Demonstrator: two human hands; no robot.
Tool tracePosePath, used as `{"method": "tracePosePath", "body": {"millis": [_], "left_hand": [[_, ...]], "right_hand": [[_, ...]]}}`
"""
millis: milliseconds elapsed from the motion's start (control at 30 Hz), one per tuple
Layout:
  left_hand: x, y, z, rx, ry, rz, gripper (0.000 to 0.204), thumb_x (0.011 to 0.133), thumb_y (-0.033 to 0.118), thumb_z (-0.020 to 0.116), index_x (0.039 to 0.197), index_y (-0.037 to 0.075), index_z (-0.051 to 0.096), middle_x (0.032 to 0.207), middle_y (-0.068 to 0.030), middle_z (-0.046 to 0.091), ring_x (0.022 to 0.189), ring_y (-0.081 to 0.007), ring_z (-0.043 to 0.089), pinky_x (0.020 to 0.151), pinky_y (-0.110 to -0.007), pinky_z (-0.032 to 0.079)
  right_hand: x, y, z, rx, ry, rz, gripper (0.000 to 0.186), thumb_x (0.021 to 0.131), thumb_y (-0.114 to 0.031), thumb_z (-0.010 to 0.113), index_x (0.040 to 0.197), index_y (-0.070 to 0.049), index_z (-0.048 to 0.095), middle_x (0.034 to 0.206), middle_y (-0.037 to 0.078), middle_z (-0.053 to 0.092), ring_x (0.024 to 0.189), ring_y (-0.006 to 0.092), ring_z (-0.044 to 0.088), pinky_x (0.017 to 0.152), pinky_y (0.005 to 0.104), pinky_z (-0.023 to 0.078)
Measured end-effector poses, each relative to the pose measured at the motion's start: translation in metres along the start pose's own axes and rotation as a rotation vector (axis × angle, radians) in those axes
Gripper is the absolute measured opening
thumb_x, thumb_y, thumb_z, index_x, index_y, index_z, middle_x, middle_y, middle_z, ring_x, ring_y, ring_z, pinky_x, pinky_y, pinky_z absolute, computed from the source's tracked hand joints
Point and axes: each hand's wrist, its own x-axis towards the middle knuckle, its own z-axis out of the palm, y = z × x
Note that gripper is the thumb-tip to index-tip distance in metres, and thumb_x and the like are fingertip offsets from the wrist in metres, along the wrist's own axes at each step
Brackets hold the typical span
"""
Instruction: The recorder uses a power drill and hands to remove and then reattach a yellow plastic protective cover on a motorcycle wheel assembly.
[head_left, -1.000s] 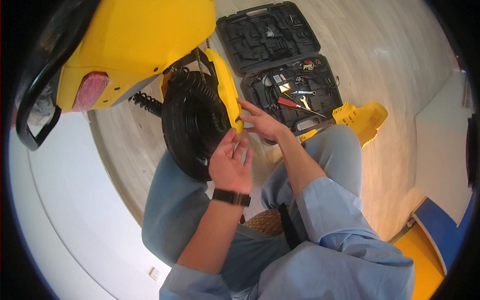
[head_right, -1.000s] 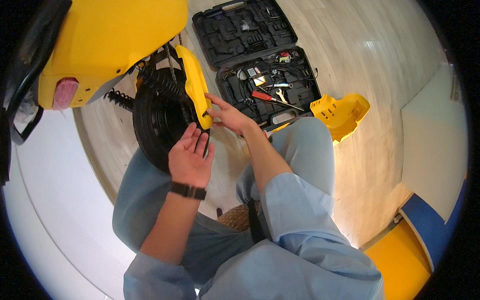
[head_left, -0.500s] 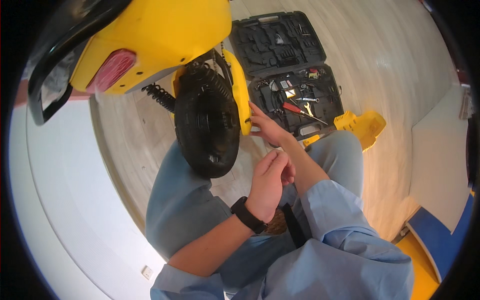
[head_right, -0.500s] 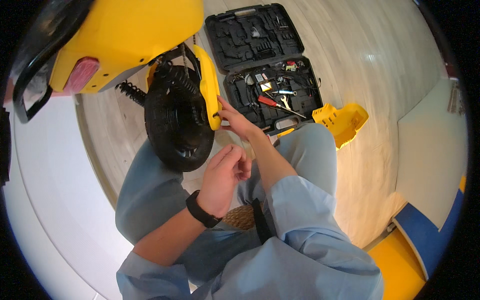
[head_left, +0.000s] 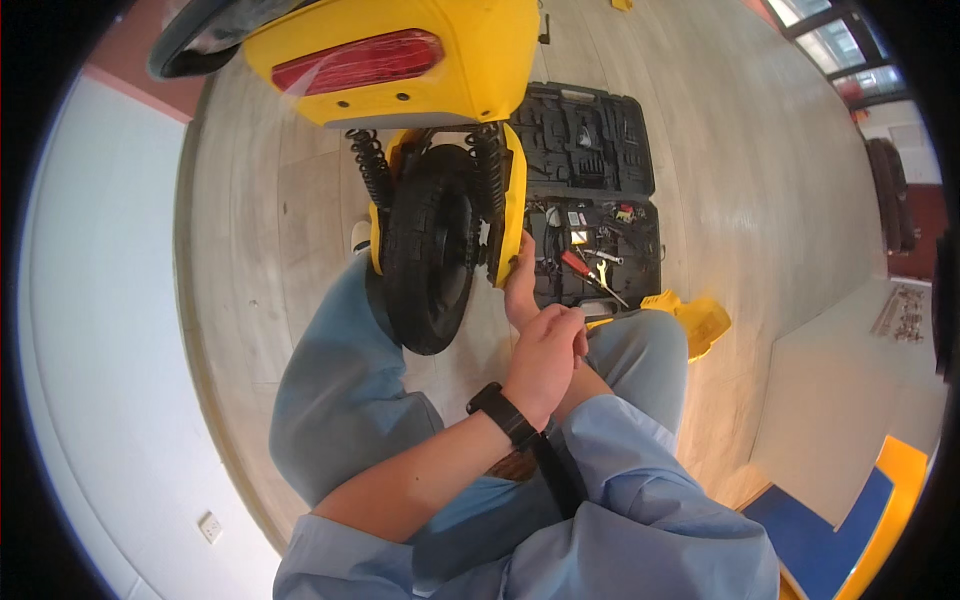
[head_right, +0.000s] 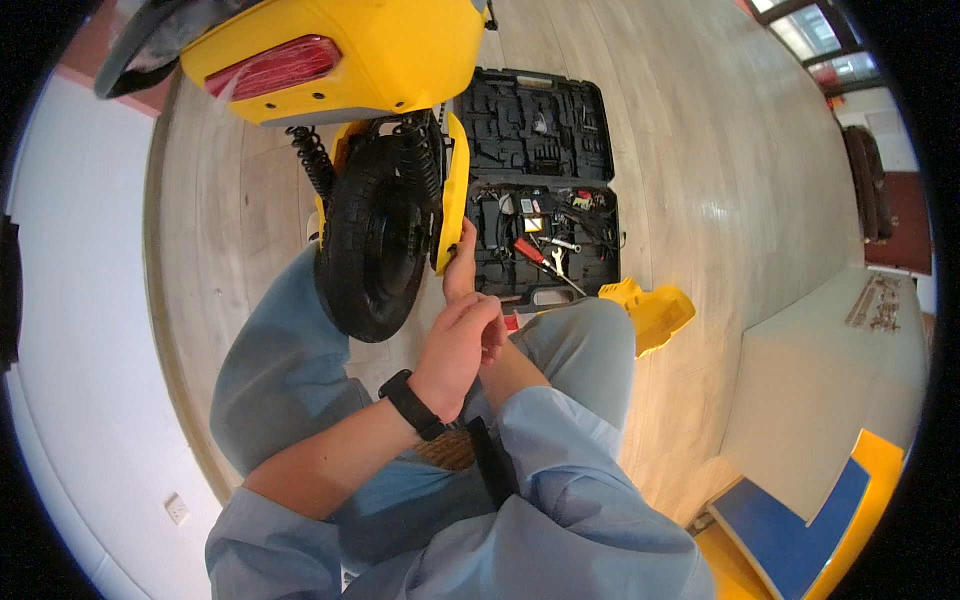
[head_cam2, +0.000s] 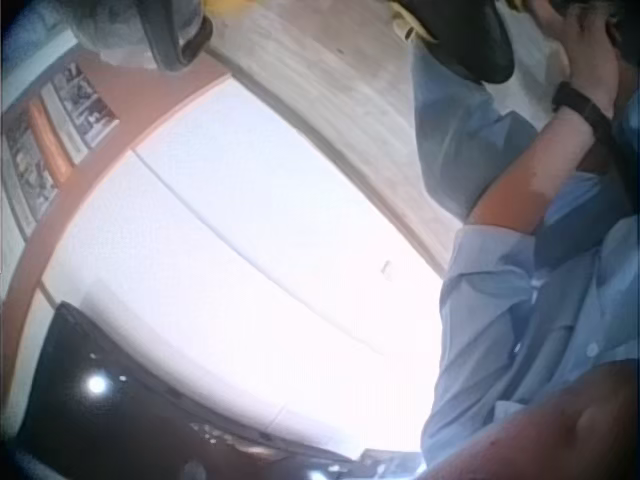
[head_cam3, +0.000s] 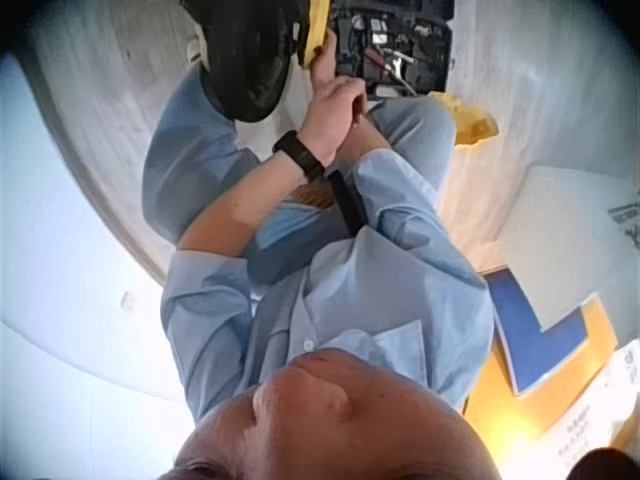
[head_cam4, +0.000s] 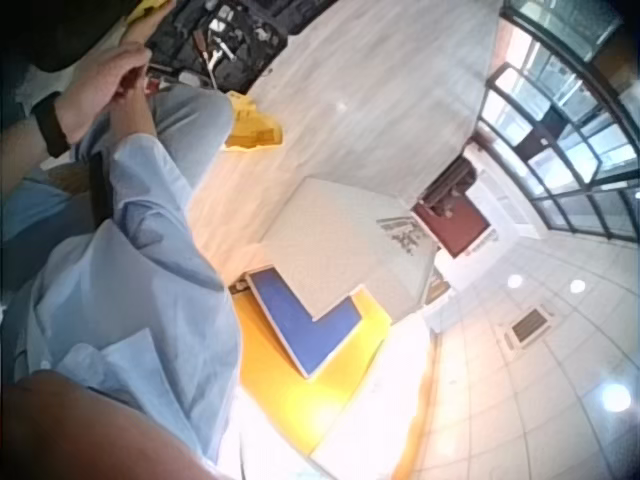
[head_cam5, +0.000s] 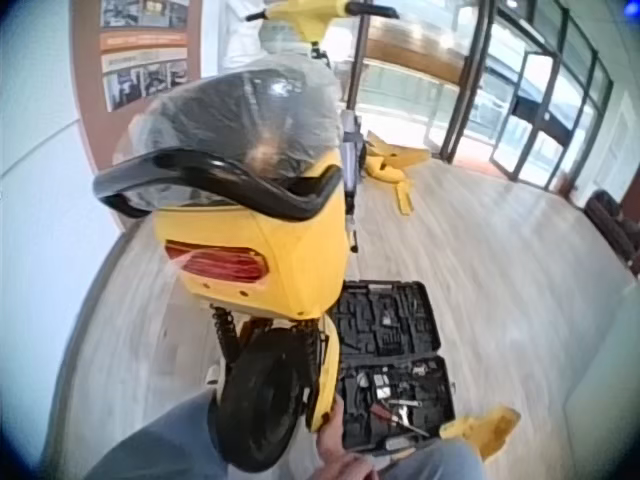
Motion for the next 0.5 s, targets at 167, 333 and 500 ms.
{"method": "tracePosePath", "body": {"millis": [167, 333, 500], "left_hand": [[-0.002, 0.002, 0.003, -0.046, -0.012, 0.05, 0.024, 0.095, 0.024, 0.05, 0.076, 0.01, 0.053, 0.069, 0.0023, 0.052, 0.064, -0.007, 0.049, 0.059, -0.022, 0.038], [-0.002, -0.001, -0.002, -0.053, -0.012, 0.088, 0.021, 0.095, 0.023, 0.051, 0.079, 0.009, 0.054, 0.07, 0.0015, 0.053, 0.063, -0.0075, 0.048, 0.059, -0.021, 0.038], [0.004, -0.001, -0.002, -0.04, -0.025, 0.114, 0.018, 0.093, 0.022, 0.053, 0.082, 0.008, 0.054, 0.07, 0.001, 0.053, 0.063, -0.0075, 0.048, 0.059, -0.022, 0.037]], "right_hand": [[0.01, 0.009, -0.008, 0.024, -0.059, -0.063, 0.044, 0.097, -0.032, 0.027, 0.138, -0.02, 0.037, 0.097, 0.005, 0.056, 0.073, 0.0175, 0.053, 0.057, 0.0295, 0.045], [-0.007, -0.014, 0.008, -0.108, -0.055, 0.015, 0.042, 0.1, -0.035, 0.03, 0.138, -0.018, 0.036, 0.1, 0.006, 0.053, 0.077, 0.0176, 0.052, 0.063, 0.031, 0.047], [-0.015, -0.032, 0.012, -0.265, 0.021, 0.02, 0.044, 0.102, -0.039, 0.038, 0.138, -0.015, 0.036, 0.095, 0.006, 0.051, 0.078, 0.0154, 0.05, 0.065, 0.0283, 0.045]]}}
